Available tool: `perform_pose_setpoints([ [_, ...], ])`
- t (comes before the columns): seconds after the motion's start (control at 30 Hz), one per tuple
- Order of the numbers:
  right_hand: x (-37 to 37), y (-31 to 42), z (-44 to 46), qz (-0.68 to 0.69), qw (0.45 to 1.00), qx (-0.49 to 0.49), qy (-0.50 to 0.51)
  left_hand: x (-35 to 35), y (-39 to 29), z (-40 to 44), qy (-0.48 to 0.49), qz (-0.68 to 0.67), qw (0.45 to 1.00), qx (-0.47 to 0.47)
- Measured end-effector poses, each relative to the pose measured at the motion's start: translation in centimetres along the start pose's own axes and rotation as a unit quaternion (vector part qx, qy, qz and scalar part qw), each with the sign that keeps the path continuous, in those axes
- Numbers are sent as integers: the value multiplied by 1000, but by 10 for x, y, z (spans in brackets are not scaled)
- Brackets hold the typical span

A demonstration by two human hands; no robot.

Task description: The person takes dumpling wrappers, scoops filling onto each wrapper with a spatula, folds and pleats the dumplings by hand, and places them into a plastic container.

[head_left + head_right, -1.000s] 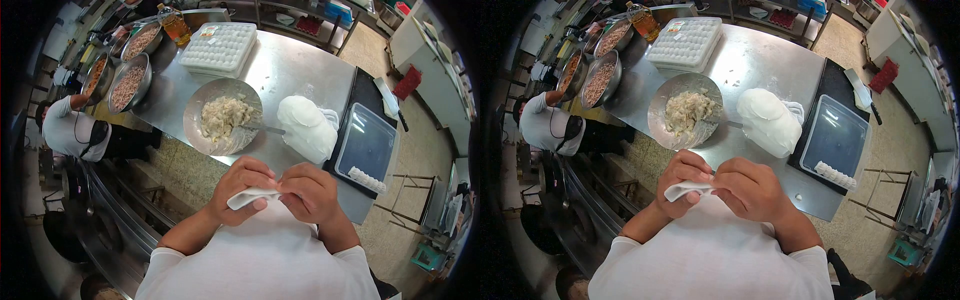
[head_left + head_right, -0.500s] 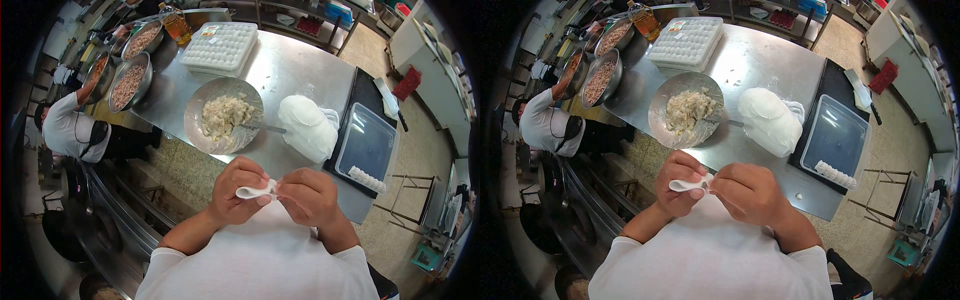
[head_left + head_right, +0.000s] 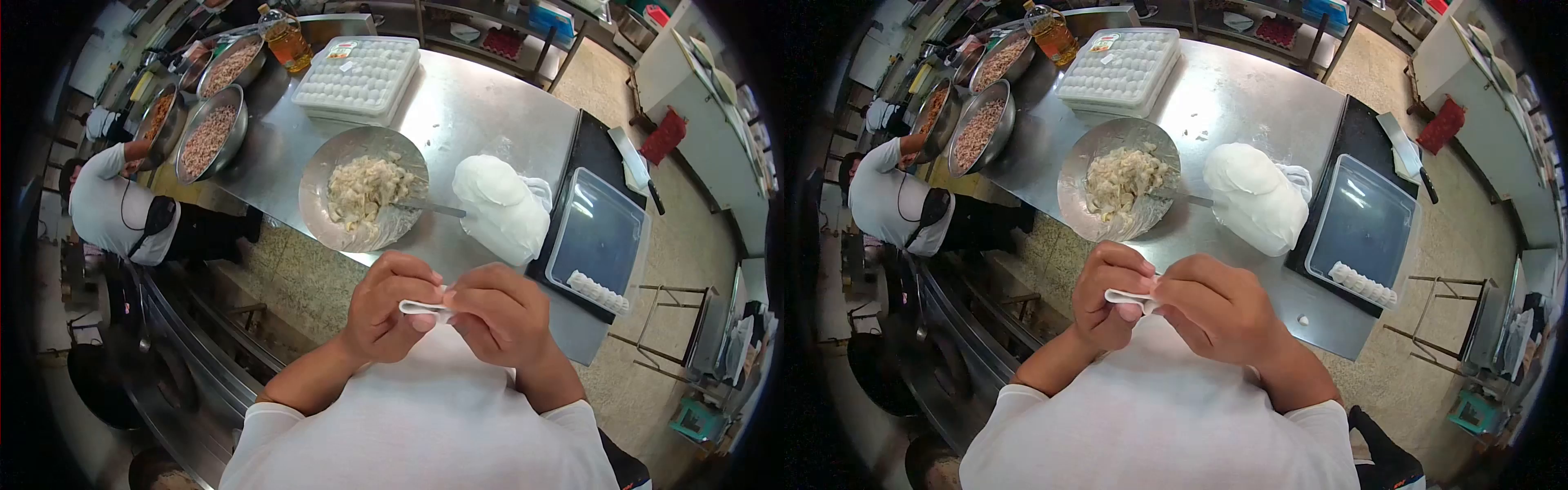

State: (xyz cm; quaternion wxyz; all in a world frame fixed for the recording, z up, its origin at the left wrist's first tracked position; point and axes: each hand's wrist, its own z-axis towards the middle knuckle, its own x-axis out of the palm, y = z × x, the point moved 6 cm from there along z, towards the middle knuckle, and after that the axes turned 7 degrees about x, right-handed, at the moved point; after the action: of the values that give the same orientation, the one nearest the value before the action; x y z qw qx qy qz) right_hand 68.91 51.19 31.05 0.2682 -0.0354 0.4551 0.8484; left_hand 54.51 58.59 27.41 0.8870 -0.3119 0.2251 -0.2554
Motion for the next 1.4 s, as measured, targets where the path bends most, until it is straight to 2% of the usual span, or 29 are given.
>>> perform_pose_setpoints([
  [0.03,2,-1,-3,-9,999,-6,44,-3,0,-1,-47,-8,999,12],
  [0.07,7,-2,-6,-16,996,-10,90,-3,1,-2,-46,-9,999,12],
  [0.1,7,-3,-6,-16,996,-9,90,-2,1,-4,-36,-8,999,14],
  [0.2,3,1,-4,-2,999,-38,35,-3,-1,-1,-1,2,1000,10],
  [0.27,2,2,0,1,1000,-8,16,0,-2,1,25,12,1000,4],
  [0.37,6,-2,-5,1,997,-13,71,2,-2,0,-7,30,999,13],
  [0.43,3,-1,-5,3,998,-21,54,0,2,-6,-78,-28,997,12],
  [0.47,2,1,-5,6,999,-30,39,-2,2,-6,-78,-28,996,12],
  [0.53,2,3,-1,14,1000,-5,25,0,-2,-1,-3,40,999,35],
  [0.6,-1,0,0,21,1000,20,9,0,-2,1,-4,34,999,28],
  [0.67,1,-1,-3,-6,998,-16,57,5,0,1,-2,27,999,22],
  [0.73,0,-2,-3,-7,999,-14,43,6,2,-4,-86,-13,996,35],
  [0.77,0,-2,-3,-7,999,-13,32,4,2,-4,-86,-13,996,35],
  [0.83,0,2,-2,2,1000,4,7,6,-1,0,-31,15,998,45],
  [0.9,-5,-1,-1,10,1000,21,-18,5,0,0,-20,29,998,46],
  [0.97,-1,-1,-3,-3,999,-23,44,9,2,-2,-8,39,998,46],
  [1.03,-2,0,-5,-2,999,-23,41,7,3,-7,-84,-4,995,48],
  [1.07,-3,0,-6,0,999,-25,39,6,3,-6,-84,-5,995,48],
  [1.13,-3,3,-3,23,1000,-6,12,9,-3,-1,-6,50,996,67],
  [1.17,-5,3,-2,46,999,13,-15,8,-3,-2,-6,51,996,68],
  [1.27,-5,-4,-6,-5,1000,-26,17,10,0,-1,24,30,998,58],
  [1.33,-8,-12,-12,-27,1000,-7,12,12,5,2,35,-15,999,-1],
  [1.37,-8,-18,-16,-48,999,10,7,17,8,-1,36,-16,999,0],
  [1.4,-8,-22,-18,-49,999,11,6,25,27,-11,-7,-150,979,-135],
])
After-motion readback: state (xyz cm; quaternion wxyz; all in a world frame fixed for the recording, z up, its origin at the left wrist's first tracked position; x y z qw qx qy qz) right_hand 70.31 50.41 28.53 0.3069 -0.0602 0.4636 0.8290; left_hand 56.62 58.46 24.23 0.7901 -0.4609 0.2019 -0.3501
